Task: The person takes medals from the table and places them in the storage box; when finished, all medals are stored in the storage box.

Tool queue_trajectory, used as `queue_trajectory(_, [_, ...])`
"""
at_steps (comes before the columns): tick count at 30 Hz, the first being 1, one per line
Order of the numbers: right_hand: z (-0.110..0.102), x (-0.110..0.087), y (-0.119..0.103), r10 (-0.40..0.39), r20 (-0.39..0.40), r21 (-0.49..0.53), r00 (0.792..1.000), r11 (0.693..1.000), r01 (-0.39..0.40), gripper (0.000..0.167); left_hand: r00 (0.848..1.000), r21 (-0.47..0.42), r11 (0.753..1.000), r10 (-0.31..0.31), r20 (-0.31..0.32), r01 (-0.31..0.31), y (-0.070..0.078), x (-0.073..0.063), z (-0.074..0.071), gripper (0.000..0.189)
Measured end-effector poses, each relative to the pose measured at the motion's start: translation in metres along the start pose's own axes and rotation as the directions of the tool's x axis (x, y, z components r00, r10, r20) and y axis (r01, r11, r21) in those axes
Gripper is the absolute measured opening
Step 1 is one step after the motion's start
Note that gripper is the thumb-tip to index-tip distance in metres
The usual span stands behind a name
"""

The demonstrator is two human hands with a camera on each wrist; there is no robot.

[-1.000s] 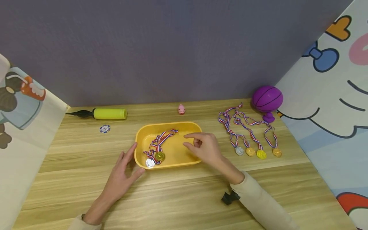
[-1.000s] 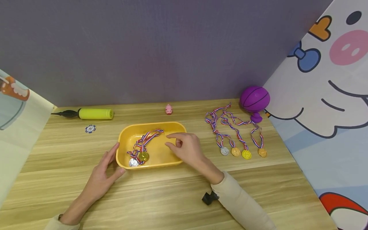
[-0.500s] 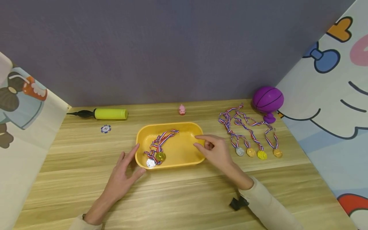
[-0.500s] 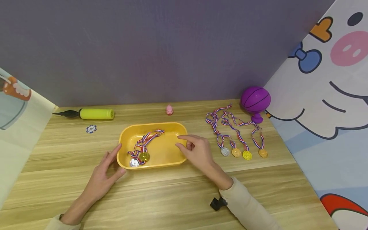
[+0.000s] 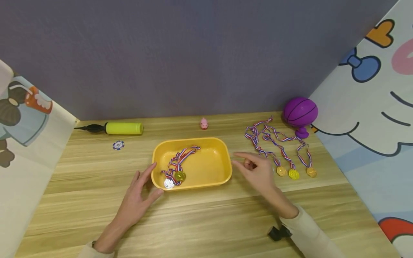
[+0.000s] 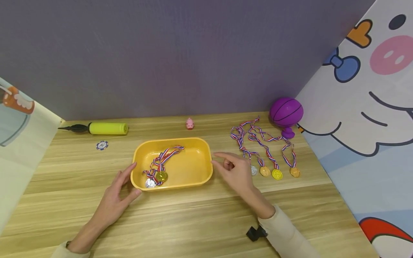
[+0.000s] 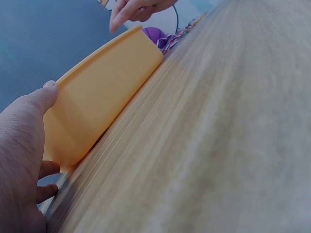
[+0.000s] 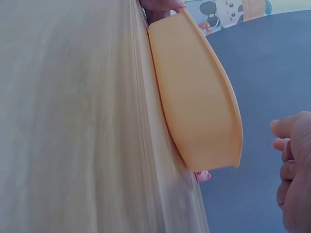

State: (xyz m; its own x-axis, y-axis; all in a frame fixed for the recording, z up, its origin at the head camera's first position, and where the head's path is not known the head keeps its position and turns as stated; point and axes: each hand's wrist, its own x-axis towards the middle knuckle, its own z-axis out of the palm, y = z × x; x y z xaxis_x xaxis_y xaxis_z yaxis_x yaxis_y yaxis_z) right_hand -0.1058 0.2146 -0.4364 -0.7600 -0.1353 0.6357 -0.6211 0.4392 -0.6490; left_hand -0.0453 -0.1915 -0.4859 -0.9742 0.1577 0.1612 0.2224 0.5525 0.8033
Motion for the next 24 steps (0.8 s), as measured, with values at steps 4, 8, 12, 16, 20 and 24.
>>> queue_trajectory(4, [-0.009,-0.004,0.004,-0.017,-0.019,-0.018,1.0,1.0,0.017,0.025,1.0,0.008,1.0,0.005,-0.003,-0.005,-0.001,0.0,0.001,0.086])
queue_trajectory(8, [-0.018,-0.005,0.004,-0.016,-0.029,-0.031,0.999,0.999,0.015,0.029,1.0,0.009,1.0,0.007,-0.004,-0.007,-0.001,0.0,0.0,0.086])
queue_trajectory(12, [-0.025,-0.01,0.007,0.021,-0.043,-0.054,0.999,0.998,-0.023,0.037,1.0,0.006,1.0,0.012,-0.006,-0.012,0.0,0.0,0.0,0.086])
queue_trajectory(16, [-0.033,-0.015,0.014,0.047,-0.065,-0.073,0.997,0.996,-0.052,0.037,1.0,0.009,1.0,0.016,-0.011,-0.016,-0.001,0.0,0.001,0.087])
queue_trajectory(20, [-0.041,-0.021,0.021,0.061,-0.097,-0.095,0.993,0.993,-0.071,0.035,0.999,0.014,0.999,0.035,-0.019,-0.035,-0.002,0.0,0.002,0.087])
queue_trajectory(24, [-0.051,-0.024,0.027,0.096,-0.114,-0.141,0.989,0.984,-0.112,0.032,0.999,0.013,0.999,0.034,-0.019,-0.034,-0.002,0.0,0.002,0.087])
